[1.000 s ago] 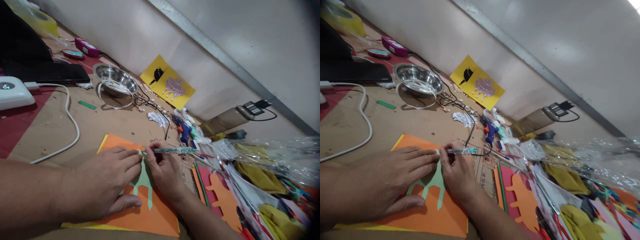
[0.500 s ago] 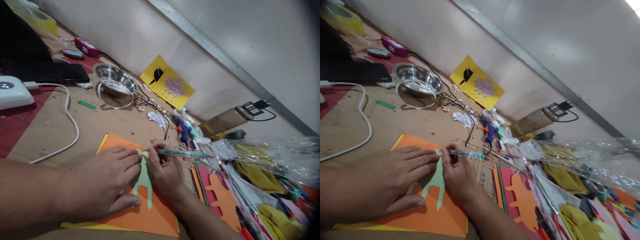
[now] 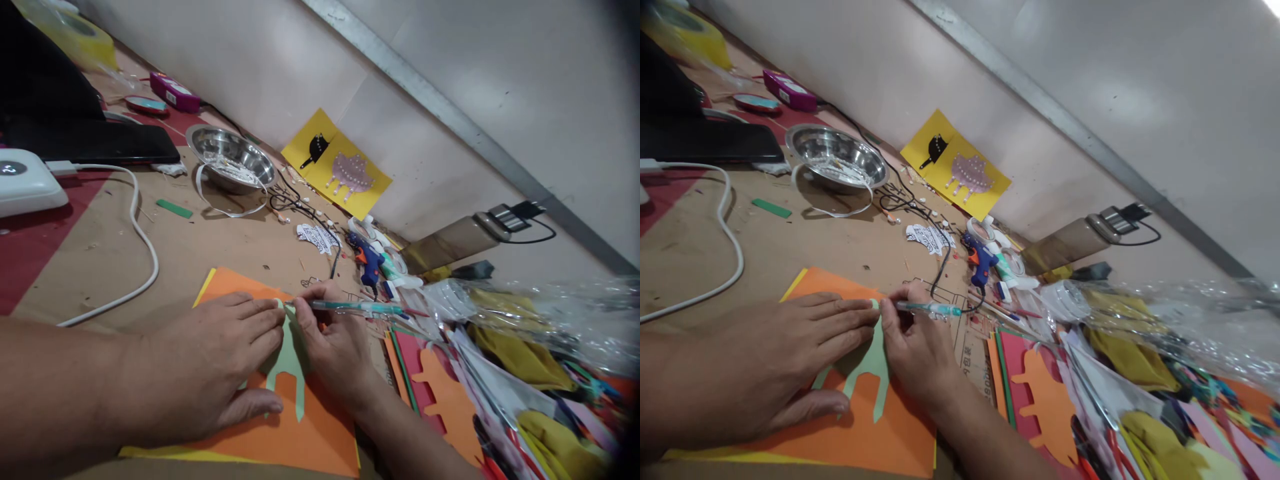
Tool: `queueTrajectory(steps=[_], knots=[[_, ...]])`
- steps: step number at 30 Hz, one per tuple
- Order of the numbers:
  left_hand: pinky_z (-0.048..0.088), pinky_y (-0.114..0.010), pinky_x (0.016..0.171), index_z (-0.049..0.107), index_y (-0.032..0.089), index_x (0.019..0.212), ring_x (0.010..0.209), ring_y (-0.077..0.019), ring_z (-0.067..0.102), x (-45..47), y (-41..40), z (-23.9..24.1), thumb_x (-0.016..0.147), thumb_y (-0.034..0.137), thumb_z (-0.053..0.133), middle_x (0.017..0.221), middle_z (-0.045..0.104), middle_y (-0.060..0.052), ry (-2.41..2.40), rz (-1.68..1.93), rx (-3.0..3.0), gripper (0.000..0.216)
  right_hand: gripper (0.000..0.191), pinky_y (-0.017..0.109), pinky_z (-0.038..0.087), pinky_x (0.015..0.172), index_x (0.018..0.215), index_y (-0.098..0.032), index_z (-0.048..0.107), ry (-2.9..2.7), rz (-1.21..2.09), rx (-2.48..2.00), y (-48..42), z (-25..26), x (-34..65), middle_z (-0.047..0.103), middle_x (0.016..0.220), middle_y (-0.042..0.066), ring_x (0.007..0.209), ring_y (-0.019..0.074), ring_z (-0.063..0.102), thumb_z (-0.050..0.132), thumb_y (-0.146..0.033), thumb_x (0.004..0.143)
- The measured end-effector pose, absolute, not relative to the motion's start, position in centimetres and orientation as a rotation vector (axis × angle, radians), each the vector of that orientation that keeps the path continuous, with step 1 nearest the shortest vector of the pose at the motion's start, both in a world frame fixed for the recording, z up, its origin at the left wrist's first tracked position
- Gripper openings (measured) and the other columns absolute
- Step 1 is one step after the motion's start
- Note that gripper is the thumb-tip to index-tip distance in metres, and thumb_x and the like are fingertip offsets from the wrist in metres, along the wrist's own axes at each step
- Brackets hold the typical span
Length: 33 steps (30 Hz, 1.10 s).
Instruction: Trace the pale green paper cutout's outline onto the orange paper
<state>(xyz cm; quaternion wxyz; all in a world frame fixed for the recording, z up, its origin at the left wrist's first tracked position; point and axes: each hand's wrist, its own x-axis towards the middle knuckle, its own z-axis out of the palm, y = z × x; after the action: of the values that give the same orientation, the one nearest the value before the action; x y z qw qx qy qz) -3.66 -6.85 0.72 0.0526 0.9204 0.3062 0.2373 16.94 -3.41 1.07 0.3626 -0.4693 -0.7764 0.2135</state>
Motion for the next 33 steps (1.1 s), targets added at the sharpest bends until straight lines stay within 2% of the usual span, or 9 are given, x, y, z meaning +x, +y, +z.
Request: queueTrajectory(steps=[33], knots=[[0.062, -0.047, 0.094, 0.076, 0.011, 0.110, 0.108, -0.0341, 0.077, -3.34, -6.88, 0.76, 0.094, 0.054, 0.077, 0.120, 0.080, -0.016, 0.977, 0.656, 2.808, 0.045, 0.012, 0.022, 0.048, 0.052, 0.085, -0.024, 0.060, -2.016, 0.503, -1.238, -3.54, 0.65, 16.80, 0.068, 0.066, -0.004, 0.053, 0.0118, 0.062, 0.057, -0.026, 0.097]])
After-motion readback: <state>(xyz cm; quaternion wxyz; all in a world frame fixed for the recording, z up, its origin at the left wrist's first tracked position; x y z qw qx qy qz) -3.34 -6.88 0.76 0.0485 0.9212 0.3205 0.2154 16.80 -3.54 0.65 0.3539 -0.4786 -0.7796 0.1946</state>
